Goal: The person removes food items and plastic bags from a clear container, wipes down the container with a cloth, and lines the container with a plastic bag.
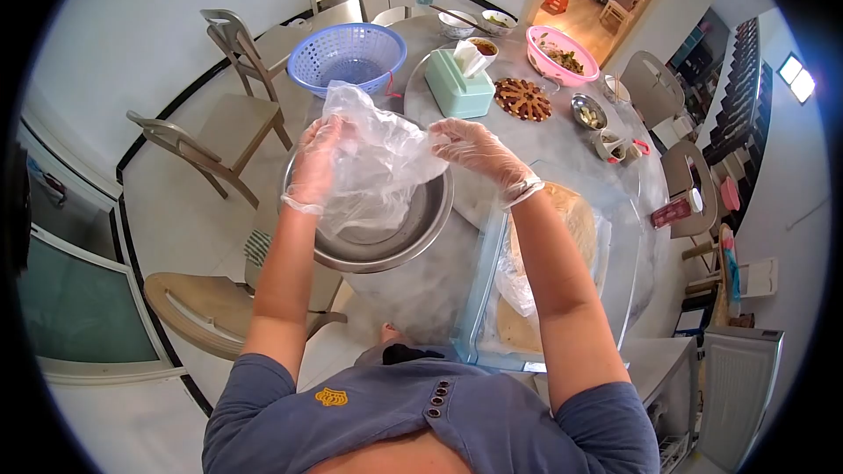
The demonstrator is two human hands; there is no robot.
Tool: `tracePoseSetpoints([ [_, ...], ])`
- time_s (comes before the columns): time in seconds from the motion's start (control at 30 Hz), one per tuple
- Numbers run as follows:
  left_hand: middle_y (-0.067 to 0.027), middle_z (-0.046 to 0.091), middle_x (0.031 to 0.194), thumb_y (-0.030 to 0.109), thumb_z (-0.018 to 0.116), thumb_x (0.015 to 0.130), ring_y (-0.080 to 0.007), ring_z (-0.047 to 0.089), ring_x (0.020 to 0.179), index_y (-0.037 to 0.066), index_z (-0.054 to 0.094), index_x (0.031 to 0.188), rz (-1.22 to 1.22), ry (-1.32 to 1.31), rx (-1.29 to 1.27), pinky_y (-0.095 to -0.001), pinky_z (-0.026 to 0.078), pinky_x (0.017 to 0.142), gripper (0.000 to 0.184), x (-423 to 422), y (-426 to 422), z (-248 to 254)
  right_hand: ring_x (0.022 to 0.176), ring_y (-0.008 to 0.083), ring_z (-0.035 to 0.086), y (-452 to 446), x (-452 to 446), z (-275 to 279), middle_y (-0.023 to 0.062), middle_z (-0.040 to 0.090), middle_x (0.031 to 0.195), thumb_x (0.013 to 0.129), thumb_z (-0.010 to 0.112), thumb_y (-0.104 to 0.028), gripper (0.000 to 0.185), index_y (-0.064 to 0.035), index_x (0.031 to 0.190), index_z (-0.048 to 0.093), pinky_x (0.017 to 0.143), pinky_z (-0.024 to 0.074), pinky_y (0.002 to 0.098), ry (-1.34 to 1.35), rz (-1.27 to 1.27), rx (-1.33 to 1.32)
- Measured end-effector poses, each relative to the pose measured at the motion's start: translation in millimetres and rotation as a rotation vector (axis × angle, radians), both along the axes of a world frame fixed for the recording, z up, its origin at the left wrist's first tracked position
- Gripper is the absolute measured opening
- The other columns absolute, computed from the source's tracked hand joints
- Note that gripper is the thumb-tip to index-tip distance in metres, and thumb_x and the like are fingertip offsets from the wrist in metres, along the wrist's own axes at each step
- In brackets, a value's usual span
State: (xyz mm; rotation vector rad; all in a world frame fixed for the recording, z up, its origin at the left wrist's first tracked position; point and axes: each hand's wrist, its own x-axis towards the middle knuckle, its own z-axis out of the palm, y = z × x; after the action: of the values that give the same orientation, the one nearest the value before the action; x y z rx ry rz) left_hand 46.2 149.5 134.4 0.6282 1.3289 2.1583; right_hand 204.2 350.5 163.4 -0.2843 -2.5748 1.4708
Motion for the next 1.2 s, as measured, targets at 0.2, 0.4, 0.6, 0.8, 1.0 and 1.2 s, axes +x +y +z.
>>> tracePoseSetpoints([
  [0.2, -0.0034, 0.062, 0.082, 0.025, 0.054, 0.086, -0.0096, 0.056, 0.073, 0.005, 0.061, 0.088, 0.144, -0.077, 0.089, -0.0240, 0.045, 0.066, 0.021, -15.9, -3.4, -16.7, 0.077, 0.0105, 0.056, -5.7, -1.6, -10.4, 0.0034, 0.063, 0.084, 0.080, 0.060, -0.011, 0.017, -0.0023, 0.094, 0.062, 0.074, 0.0452, 0.0247, 0.174, -0.243, 0.122],
  [0.4, -0.0033, 0.061, 0.085, 0.026, 0.052, 0.088, -0.0118, 0.056, 0.076, 0.003, 0.059, 0.091, 0.343, -0.082, 0.175, -0.0243, 0.044, 0.071, 0.024, -41.0, -16.5, -41.7, 0.074, 0.0046, 0.051, -12.3, -1.2, 23.5, -0.0033, 0.060, 0.082, 0.082, 0.057, -0.008, 0.018, -0.0033, 0.098, 0.063, 0.069, 0.0432, 0.0196, 0.237, -0.495, -0.208],
  [0.6, -0.0026, 0.059, 0.092, 0.028, 0.052, 0.088, -0.0116, 0.055, 0.081, 0.004, 0.055, 0.098, 0.453, -0.164, 0.115, -0.0258, 0.044, 0.076, 0.027, -40.1, -18.2, -40.4, 0.073, 0.0041, 0.049, -22.3, -10.2, 29.9, -0.0042, 0.058, 0.081, 0.082, 0.056, -0.006, 0.021, -0.0043, 0.102, 0.063, 0.067, 0.0426, 0.0195, 0.312, -0.323, -0.176],
  [0.8, -0.0011, 0.056, 0.093, 0.031, 0.052, 0.087, -0.0103, 0.052, 0.085, 0.005, 0.054, 0.102, 0.430, -0.153, 0.066, -0.0280, 0.043, 0.078, 0.030, -44.4, -23.2, -38.7, 0.072, 0.0047, 0.049, -29.2, -18.8, 39.0, -0.0032, 0.059, 0.080, 0.082, 0.055, -0.005, 0.019, -0.0021, 0.099, 0.064, 0.068, 0.0425, 0.0193, 0.257, -0.229, -0.112],
  [1.0, -0.0006, 0.053, 0.093, 0.029, 0.055, 0.085, -0.0094, 0.049, 0.077, 0.006, 0.051, 0.103, 0.506, -0.068, -0.079, -0.0242, 0.039, 0.071, 0.030, -39.4, -29.8, -39.3, 0.065, 0.0078, 0.052, -33.2, -20.0, 50.0, 0.0012, 0.057, 0.075, 0.085, 0.051, -0.010, 0.014, -0.0010, 0.093, 0.058, 0.060, 0.0461, 0.0228, 0.221, -0.321, -0.244],
  [1.2, -0.0019, 0.048, 0.089, 0.025, 0.063, 0.078, -0.0109, 0.043, 0.076, 0.005, 0.046, 0.101, 0.531, -0.478, -0.200, -0.0276, 0.036, 0.067, 0.035, 34.3, -41.0, -64.8, 0.066, 0.0085, 0.055, -40.6, -20.2, 48.9, 0.0032, 0.058, 0.076, 0.084, 0.050, -0.007, 0.016, 0.0019, 0.094, 0.058, 0.059, 0.0481, 0.0229, 0.318, -0.439, -0.305],
])
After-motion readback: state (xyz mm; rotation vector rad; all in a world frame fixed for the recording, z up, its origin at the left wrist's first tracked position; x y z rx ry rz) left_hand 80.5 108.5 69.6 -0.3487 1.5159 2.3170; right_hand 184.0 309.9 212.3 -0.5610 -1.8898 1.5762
